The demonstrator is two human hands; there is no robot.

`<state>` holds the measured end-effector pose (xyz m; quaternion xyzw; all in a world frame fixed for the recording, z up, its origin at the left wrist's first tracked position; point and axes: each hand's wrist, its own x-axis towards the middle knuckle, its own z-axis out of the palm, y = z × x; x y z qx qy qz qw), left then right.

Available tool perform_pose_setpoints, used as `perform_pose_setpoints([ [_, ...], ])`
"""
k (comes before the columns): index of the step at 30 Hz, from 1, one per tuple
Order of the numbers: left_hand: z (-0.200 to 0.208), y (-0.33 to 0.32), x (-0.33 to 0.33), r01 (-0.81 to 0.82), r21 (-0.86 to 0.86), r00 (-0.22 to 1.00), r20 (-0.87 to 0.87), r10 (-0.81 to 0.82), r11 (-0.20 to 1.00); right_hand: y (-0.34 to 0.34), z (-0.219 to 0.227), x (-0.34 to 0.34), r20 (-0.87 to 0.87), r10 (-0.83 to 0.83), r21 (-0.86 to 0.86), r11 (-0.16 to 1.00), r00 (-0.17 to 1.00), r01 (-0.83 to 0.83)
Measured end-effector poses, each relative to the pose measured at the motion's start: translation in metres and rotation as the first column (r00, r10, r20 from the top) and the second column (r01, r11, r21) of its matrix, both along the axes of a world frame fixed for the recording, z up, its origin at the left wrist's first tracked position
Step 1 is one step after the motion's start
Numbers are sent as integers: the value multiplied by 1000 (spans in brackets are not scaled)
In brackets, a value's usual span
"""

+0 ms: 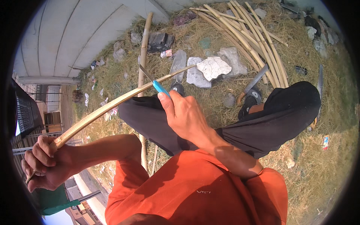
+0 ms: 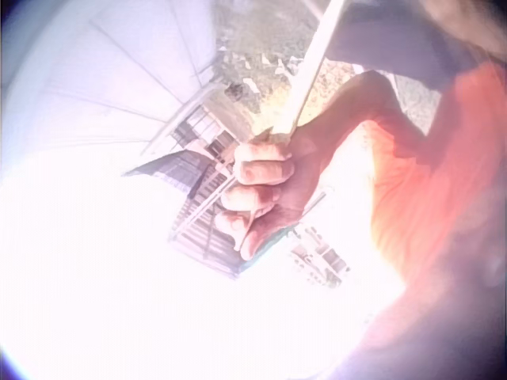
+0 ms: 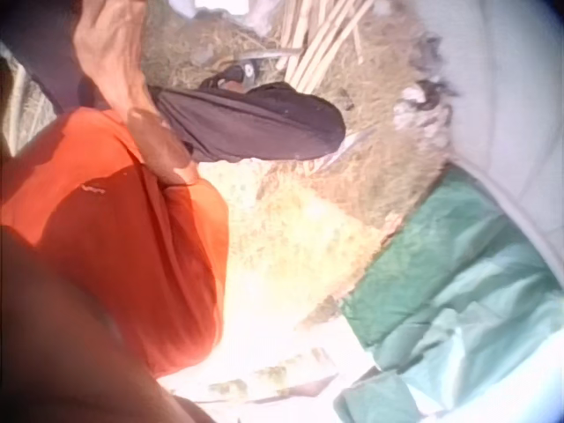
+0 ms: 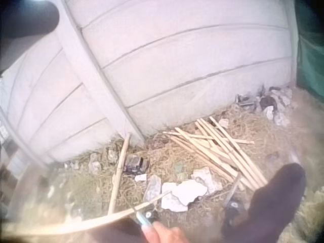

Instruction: The person sits on the ground and uses a knife to shave a long bamboo strip, removing thin layers to smooth and thin the material. The person holds the strip with one hand and carefully guides the knife along its length.

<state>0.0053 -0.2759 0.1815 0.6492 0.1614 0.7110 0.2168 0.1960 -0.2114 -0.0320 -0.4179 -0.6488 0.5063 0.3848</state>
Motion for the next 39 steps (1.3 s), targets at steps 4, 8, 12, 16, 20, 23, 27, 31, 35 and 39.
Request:
perform_pose_setpoints([
  [4, 6, 6, 3, 165, -32, 985, -47, -166, 986, -12, 48, -1, -131, 223, 136, 969, 966, -206],
  [8, 6, 1, 2, 161, -4, 984, -70, -161, 987, -25, 28, -17, -128, 178, 194, 969, 976, -151],
  [12, -1, 0, 3, 140, -50, 988, -65, -143, 989, -25, 0, -25, -65, 109, 279, 956, 992, -87],
  [16, -10, 4, 10, 37, 58, 995, -91, -32, 998, -19, -33, -30, -29, 5, 344, 939, 1000, 5],
  [20, -9, 10, 5, -20, 73, 991, -133, 29, 997, 8, -92, -26, 344, -158, 115, 985, 926, 125],
  [23, 9, 9, 8, 84, 40, 987, -143, -77, 996, 34, -153, 11, 498, -150, -96, 969, 854, 226],
  [27, 9, 4, 0, 61, 28, 993, -105, -58, 998, 16, -57, 21, 134, -148, -24, 988, 980, 153],
  [31, 7, 3, -1, -16, 9, 994, -104, 17, 1000, -6, 14, 12, -110, 136, -7, 990, 985, -137],
  [35, 12, 6, 6, -98, 7, 991, -96, 98, 995, -16, 32, -9, -239, 207, 112, 976, 949, -185],
  [39, 16, 6, 5, -62, -31, 993, -98, 59, 998, -7, 9, -20, -73, 110, 9, 994, 991, -109],
])
